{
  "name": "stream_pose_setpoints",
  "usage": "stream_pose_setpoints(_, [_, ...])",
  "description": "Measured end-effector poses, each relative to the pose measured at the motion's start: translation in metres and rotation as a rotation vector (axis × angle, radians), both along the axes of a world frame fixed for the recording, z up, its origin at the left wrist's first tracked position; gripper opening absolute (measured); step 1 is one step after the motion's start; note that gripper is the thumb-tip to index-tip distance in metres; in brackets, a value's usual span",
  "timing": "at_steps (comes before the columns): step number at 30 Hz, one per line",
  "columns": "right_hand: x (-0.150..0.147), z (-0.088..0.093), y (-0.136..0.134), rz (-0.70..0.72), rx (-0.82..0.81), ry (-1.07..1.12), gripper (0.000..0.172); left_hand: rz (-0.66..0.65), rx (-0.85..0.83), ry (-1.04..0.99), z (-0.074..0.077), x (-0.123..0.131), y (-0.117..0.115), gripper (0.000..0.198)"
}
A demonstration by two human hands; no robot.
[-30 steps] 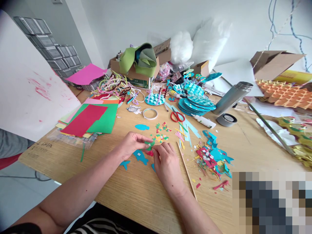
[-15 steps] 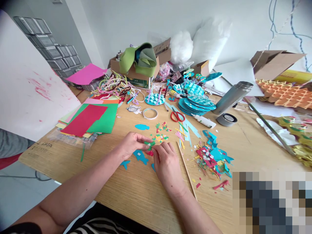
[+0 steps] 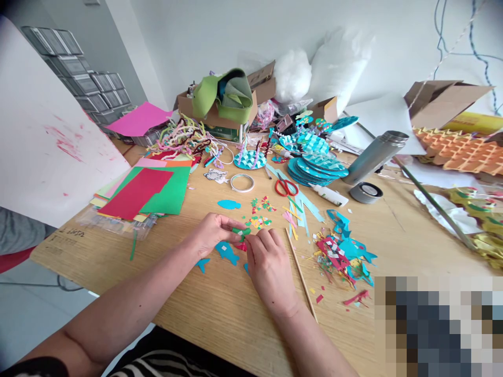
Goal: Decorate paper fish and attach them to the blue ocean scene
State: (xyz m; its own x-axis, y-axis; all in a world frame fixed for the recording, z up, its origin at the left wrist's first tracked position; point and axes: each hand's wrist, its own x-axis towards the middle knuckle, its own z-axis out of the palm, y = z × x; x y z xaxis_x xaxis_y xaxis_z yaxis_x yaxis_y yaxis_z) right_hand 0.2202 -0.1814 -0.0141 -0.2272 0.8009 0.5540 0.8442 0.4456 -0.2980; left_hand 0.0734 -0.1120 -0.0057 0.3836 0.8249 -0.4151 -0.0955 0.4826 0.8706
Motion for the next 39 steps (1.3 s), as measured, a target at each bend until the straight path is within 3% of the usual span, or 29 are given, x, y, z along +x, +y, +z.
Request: stream_pose_setpoints(39, [-0.0033, 0.0038, -0.0008, 0.029, 0.050, -0.079, 0.016, -0.002, -0.006, 0.015, 0.0001, 0.0023, -0.0013, 0.027])
